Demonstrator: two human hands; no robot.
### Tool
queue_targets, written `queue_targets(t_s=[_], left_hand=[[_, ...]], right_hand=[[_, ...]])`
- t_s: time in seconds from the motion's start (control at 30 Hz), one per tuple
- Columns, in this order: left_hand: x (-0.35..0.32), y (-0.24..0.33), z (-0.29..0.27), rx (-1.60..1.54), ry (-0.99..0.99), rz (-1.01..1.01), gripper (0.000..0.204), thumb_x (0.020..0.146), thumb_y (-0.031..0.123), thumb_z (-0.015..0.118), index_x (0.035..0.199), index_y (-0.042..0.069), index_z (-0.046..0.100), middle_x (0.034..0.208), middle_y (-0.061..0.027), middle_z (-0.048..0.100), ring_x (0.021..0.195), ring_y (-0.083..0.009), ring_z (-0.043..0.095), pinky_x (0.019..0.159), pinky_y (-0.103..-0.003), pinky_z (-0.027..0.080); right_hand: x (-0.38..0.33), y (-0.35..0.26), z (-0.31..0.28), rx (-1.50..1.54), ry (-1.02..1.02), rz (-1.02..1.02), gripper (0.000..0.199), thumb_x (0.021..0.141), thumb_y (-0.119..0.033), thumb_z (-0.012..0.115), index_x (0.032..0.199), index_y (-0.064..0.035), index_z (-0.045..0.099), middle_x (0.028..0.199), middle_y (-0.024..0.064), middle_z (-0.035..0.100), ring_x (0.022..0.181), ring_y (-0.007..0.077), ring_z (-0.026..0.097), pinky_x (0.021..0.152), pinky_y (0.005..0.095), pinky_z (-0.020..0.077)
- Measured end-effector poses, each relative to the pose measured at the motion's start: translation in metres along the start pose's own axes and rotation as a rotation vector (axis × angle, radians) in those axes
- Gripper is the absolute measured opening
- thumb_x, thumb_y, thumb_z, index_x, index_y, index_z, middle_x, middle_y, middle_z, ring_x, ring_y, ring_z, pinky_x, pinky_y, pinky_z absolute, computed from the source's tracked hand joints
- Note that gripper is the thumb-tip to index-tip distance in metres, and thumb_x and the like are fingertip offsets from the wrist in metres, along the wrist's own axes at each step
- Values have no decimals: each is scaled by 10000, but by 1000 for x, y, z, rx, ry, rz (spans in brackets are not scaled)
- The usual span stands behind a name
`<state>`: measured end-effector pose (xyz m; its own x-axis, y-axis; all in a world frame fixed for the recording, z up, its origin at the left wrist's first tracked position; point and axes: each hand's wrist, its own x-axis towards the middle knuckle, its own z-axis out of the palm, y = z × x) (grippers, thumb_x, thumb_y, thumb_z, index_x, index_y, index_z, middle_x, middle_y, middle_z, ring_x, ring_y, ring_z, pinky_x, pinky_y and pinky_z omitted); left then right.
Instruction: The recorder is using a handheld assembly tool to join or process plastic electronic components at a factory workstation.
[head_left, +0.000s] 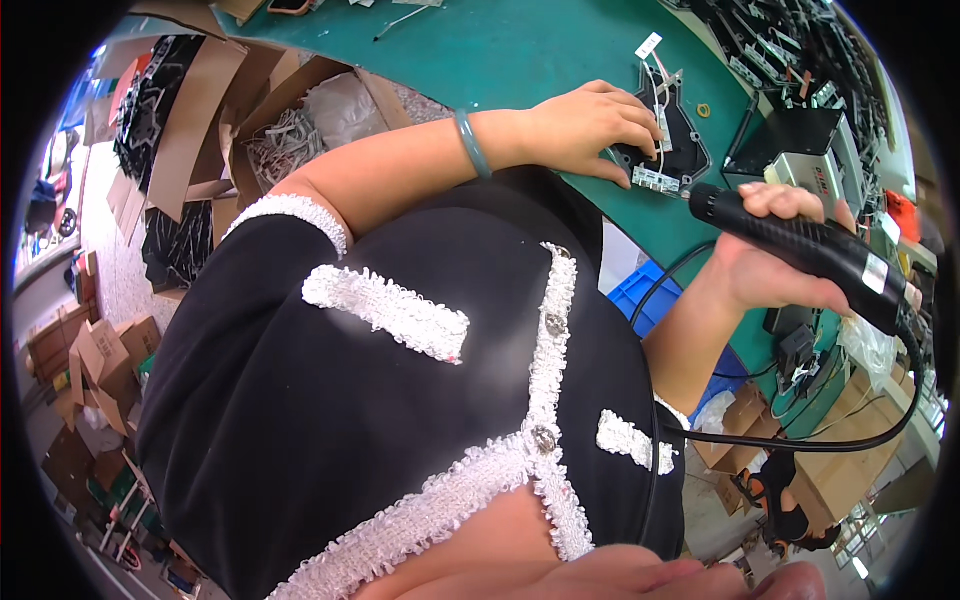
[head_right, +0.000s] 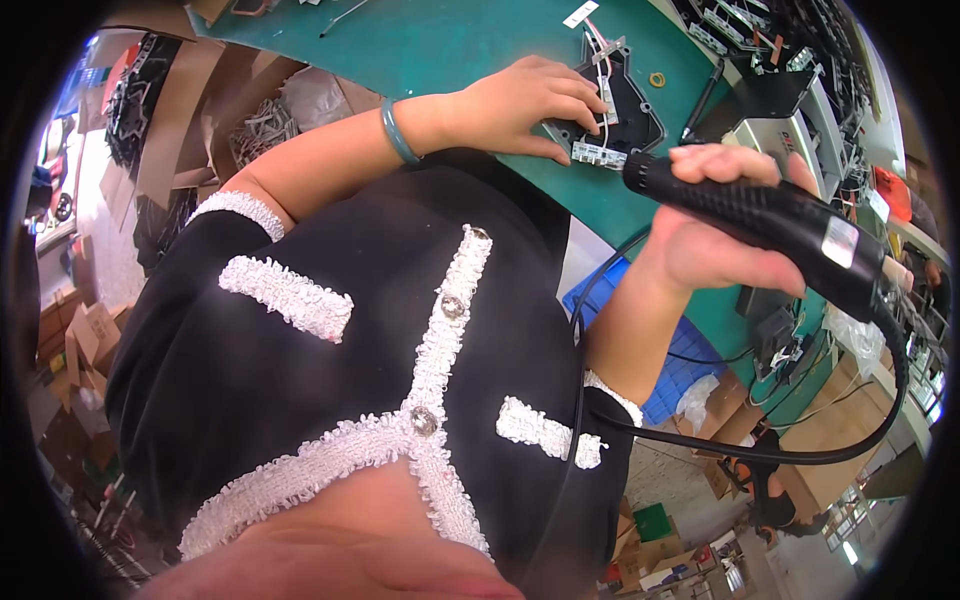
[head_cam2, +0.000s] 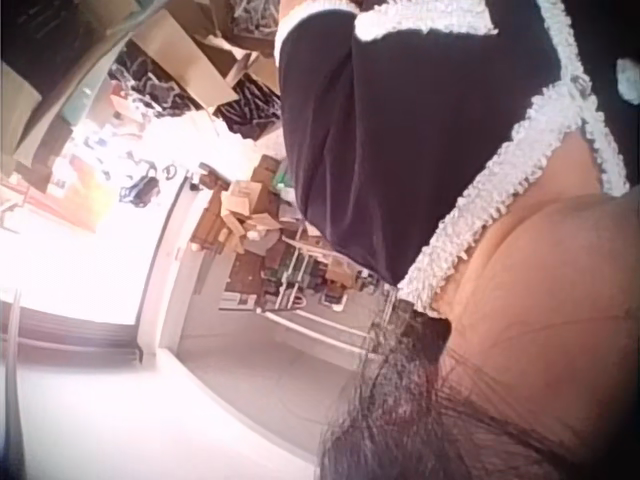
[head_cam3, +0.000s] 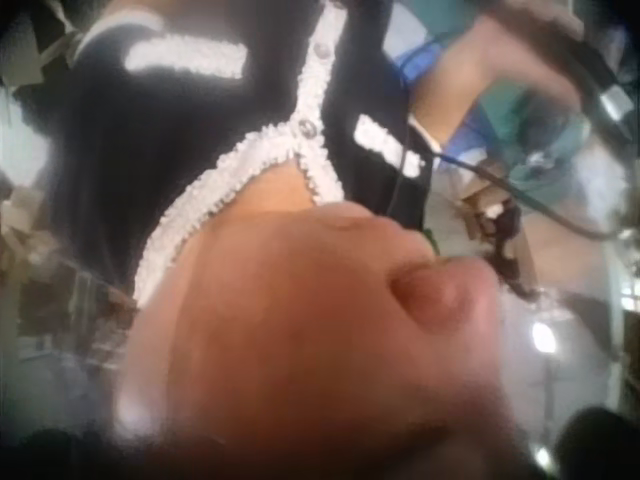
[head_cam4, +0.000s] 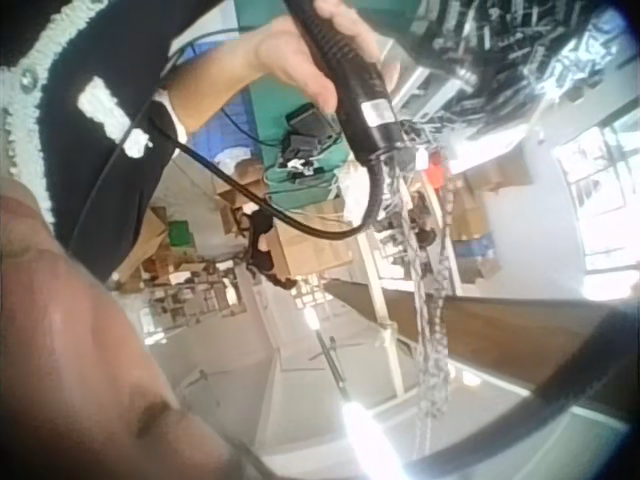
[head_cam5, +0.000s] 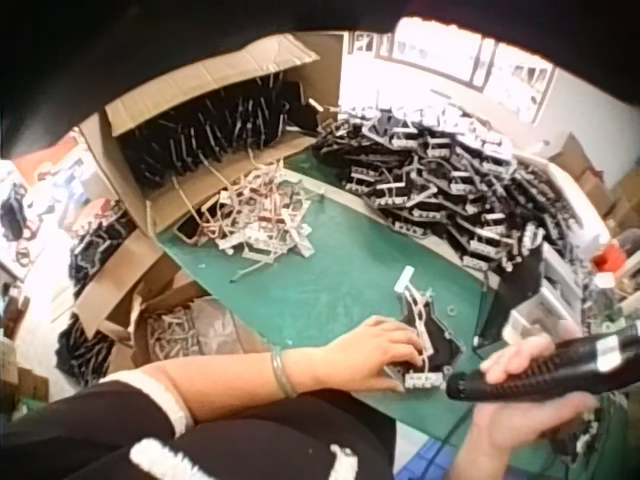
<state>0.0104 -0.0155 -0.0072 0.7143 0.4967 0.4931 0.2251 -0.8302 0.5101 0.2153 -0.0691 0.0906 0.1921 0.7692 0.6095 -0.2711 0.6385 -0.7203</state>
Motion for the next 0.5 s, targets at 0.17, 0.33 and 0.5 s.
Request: queue_targets(t_s=[0.17,0.33,0.5], left_hand=[[2,0,0,-10,-52,-17,370,761,343,735,1084,181,659,1257,-6,579,1243,-222,479,1044,-414,332],[1,2,-1,4,-51,-15,371,762,346,735,1091,189,662,1259,-6,578,1249,-213,475,1050,-411,328],[0,4,-1,-9,2,16,408,713,282,777,1070,129,650,1244,-18,598,1207,-250,508,990,-423,388]], right_hand=[[-6,17,16,-7,-51,34,952,748,-864,304,1223,-48,423,748,133,615,561,231,582,573,395,533],[-11,19,25,-55,-13,67,939,747,-857,328,1207,-44,426,745,126,616,548,214,579,571,382,538],[-13,21,28,-67,-18,61,913,751,-845,353,1177,-42,429,731,125,608,545,213,580,566,377,540]])
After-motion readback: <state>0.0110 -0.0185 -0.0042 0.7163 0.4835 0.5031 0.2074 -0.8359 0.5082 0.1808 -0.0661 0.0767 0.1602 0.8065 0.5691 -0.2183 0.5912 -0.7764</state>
